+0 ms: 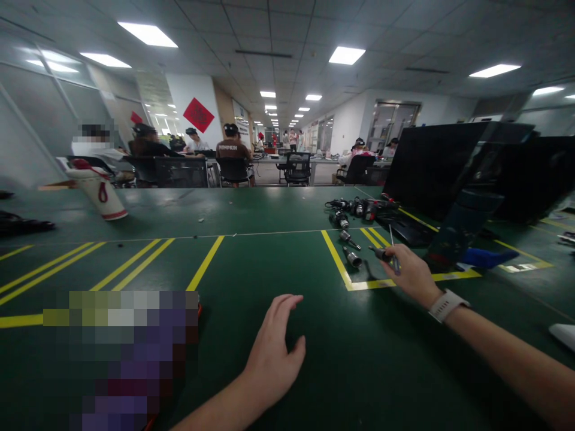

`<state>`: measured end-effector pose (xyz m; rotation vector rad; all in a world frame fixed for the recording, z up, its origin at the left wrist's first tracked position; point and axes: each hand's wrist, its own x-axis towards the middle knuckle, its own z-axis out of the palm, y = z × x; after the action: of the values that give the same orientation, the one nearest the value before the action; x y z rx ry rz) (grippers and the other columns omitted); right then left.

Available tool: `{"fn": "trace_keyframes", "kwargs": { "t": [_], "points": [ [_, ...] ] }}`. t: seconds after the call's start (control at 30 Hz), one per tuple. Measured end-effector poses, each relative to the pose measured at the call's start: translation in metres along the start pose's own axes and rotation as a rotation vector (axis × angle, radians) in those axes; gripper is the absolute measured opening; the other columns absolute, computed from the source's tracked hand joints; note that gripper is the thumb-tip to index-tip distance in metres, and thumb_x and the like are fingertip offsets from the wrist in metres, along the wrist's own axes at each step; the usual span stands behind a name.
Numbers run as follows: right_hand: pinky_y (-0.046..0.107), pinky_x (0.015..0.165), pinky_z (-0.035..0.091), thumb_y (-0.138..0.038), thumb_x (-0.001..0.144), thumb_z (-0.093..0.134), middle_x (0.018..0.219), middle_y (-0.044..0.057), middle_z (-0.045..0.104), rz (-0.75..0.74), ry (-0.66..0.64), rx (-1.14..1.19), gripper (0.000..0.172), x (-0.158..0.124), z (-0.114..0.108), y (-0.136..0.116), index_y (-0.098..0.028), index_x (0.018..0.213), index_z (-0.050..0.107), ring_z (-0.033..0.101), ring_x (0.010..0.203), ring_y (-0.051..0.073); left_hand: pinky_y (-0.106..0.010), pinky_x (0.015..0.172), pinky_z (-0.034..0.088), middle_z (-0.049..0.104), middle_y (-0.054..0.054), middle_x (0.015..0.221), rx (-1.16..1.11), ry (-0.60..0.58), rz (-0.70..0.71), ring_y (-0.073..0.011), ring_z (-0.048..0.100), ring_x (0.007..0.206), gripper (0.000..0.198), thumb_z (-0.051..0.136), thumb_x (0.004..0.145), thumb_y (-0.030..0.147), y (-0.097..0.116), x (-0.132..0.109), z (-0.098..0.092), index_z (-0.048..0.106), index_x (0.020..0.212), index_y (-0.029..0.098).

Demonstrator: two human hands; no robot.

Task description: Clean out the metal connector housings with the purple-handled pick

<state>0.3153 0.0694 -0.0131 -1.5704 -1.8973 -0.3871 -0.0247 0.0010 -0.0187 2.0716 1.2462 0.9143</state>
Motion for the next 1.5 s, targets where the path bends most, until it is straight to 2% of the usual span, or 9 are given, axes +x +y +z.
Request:
{"fn": "trace_keyframes", "kwargs": {
  "t": [0.3,0.43,0.6,0.83,1.03,1.2,1.3,1.4,1.5],
  "points": [
    [0.036,0.072,0.054,-0.028,0.092,0.055,0.107,0.006,0.061,0.124,-0.195,-0.108,0.022,-0.007,0.021,0.02,-0.015,0.11,0.057,0.063,0.085,0.018,-0.045,0.088,0.051,0.055,-0.007,0.117,-0.083,0.005,-0.016,-0.0252,0.059,0.101,0.052,0.055,0.071,0.005,0.001,0.002,-0.001,0.053,0.119,0.027],
    [0.036,0.072,0.053,-0.031,0.091,0.056,0.102,0.006,0.062,0.117,-0.188,-0.106,0.022,-0.008,0.018,0.019,-0.014,0.106,0.058,0.062,0.083,0.018,-0.044,0.087,0.052,0.056,-0.007,0.116,-0.091,0.003,-0.027,-0.025,0.06,0.1,0.051,0.056,0.071,0.005,0.002,0.003,-0.001,0.055,0.116,0.027],
    [0.045,0.078,0.05,-0.036,0.086,0.059,0.102,0.015,0.061,0.107,-0.095,-0.09,0.028,-0.003,0.008,0.009,-0.013,0.102,0.056,0.058,0.097,0.03,-0.043,0.087,0.051,0.057,-0.006,0.115,-0.094,0.026,-0.011,-0.0235,0.06,0.099,0.051,0.055,0.069,0.003,0.003,0.004,-0.001,0.057,0.114,0.027],
    [0.041,0.08,0.051,-0.031,0.091,0.057,0.108,0.007,0.061,0.014,-0.228,-0.033,0.024,0.023,0.025,-0.039,-0.015,0.109,0.057,0.061,0.093,0.021,-0.043,0.085,0.052,0.056,-0.006,0.114,-0.085,-0.011,-0.028,-0.0242,0.059,0.099,0.048,0.055,0.073,0.006,0.002,0.005,-0.001,0.055,0.116,0.026],
    [0.041,0.08,0.052,-0.028,0.092,0.056,0.115,0.008,0.059,0.063,-0.306,0.076,0.026,0.033,0.042,-0.063,-0.016,0.115,0.056,0.061,0.096,0.022,-0.042,0.085,0.052,0.058,-0.008,0.111,-0.054,-0.019,-0.016,-0.0238,0.06,0.097,0.042,0.054,0.075,0.006,0.005,0.005,-0.003,0.055,0.113,0.022],
    [0.037,0.075,0.053,-0.02,0.087,0.06,0.105,0.007,0.06,0.105,-0.322,0.319,0.021,0.015,0.024,-0.105,-0.014,0.106,0.055,0.061,0.087,0.019,-0.042,0.081,0.055,0.056,-0.008,0.114,-0.014,-0.007,0.001,-0.0235,0.061,0.095,0.041,0.05,0.081,0.01,0.002,0.005,0.0,0.05,0.119,0.025],
    [0.034,0.075,0.053,-0.015,0.08,0.065,0.098,0.004,0.061,0.093,-0.356,0.516,0.025,-0.003,0.011,-0.146,-0.017,0.101,0.052,0.061,0.086,0.018,-0.052,0.094,0.047,0.052,-0.01,0.123,0.116,0.065,0.057,-0.0282,0.053,0.112,0.044,0.05,0.081,0.01,-0.001,0.004,0.002,0.046,0.123,0.025],
    [0.028,0.074,0.052,-0.007,0.073,0.069,0.095,0.0,0.062,0.066,-0.398,0.686,0.033,-0.017,0.0,-0.18,-0.02,0.097,0.05,0.061,0.085,0.015,-0.056,0.101,0.039,0.049,-0.01,0.127,0.2,0.082,0.143,-0.0299,0.047,0.12,0.056,0.05,0.076,0.002,-0.004,0.001,0.005,0.043,0.127,0.025],
    [0.028,0.077,0.051,-0.003,0.067,0.071,0.097,0.0,0.061,0.082,-0.411,0.827,0.039,-0.024,-0.009,-0.195,-0.021,0.094,0.049,0.06,0.087,0.015,-0.051,0.099,0.043,0.044,-0.011,0.131,0.17,0.025,0.155,-0.028,0.048,0.119,0.071,0.046,0.069,-0.005,-0.006,-0.001,0.006,0.037,0.132,0.025]
  ]
}}
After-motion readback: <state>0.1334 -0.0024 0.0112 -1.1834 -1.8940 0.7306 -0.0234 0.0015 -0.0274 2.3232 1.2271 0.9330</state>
